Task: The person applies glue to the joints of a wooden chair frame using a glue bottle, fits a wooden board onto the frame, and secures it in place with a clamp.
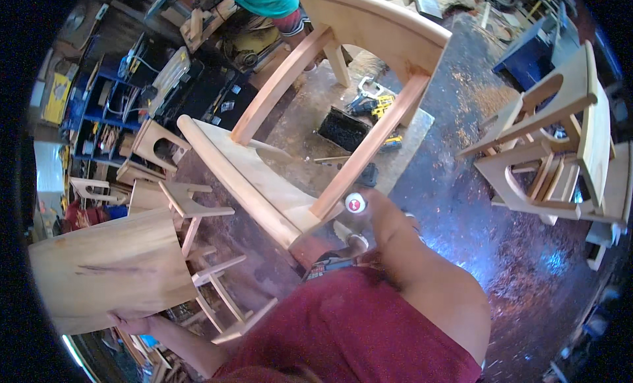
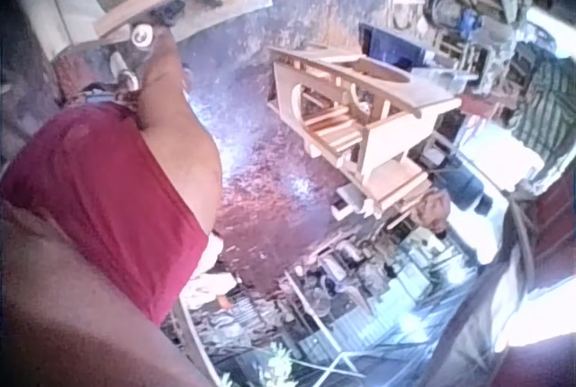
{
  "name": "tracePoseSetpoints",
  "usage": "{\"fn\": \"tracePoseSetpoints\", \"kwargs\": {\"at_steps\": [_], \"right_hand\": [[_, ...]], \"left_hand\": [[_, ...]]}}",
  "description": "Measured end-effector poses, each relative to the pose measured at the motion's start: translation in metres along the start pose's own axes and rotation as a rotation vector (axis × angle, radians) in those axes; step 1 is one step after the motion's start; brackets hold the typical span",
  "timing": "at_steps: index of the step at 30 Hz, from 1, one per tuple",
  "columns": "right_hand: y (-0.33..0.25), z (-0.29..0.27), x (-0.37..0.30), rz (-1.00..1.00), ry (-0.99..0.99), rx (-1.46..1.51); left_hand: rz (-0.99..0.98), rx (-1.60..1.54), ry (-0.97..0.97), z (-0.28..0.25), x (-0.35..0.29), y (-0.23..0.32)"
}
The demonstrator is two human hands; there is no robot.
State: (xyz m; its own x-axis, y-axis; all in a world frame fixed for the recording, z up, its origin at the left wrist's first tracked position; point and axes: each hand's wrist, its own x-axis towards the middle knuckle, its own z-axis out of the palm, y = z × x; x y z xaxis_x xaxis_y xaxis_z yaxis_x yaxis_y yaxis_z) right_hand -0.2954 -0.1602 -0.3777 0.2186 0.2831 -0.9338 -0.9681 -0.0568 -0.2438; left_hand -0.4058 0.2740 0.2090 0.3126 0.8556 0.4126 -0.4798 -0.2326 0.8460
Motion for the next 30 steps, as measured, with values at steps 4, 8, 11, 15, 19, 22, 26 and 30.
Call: {"fn": "tracePoseSetpoints", "kwargs": {"at_steps": [4, 8, 11, 15, 19, 22, 26, 30], "right_hand": [[-0.012, -0.008, -0.013, -0.024, 0.034, -0.224], [-0.021, -0.042, -0.046, -0.029, 0.015, -0.548], [-0.059, -0.091, -0.131, -0.048, -0.089, -1.071], [-0.112, -0.186, -0.214, 0.002, -0.297, -1.134], [-0.223, -0.306, -0.293, -0.122, -0.226, -0.931], [-0.326, -0.29, -0.417, -0.618, -0.093, -1.039], [-0.402, -0.208, -0.546, -1.387, -0.232, -0.563], [-0.44, -0.106, -0.606, -1.582, -0.563, -0.731]], "left_hand": [[0.019, -0.029, 0.035, 0.013, -0.033, 0.029], [0.12, 0.053, 0.17, 0.031, -0.088, 0.056], [0.179, 0.131, 0.343, 0.055, -0.137, 0.076], [0.269, 0.327, 0.326, 0.03, -0.162, 0.1], [-0.111, -0.257, -0.197, 0.058, -0.178, 0.105], [-0.027, -0.103, 0.089, 0.081, -0.199, 0.1], [0.042, -0.108, 0.025, 0.098, -0.184, 0.063], [0.085, -0.271, -0.209, 0.233, -0.221, 0.035]]}}
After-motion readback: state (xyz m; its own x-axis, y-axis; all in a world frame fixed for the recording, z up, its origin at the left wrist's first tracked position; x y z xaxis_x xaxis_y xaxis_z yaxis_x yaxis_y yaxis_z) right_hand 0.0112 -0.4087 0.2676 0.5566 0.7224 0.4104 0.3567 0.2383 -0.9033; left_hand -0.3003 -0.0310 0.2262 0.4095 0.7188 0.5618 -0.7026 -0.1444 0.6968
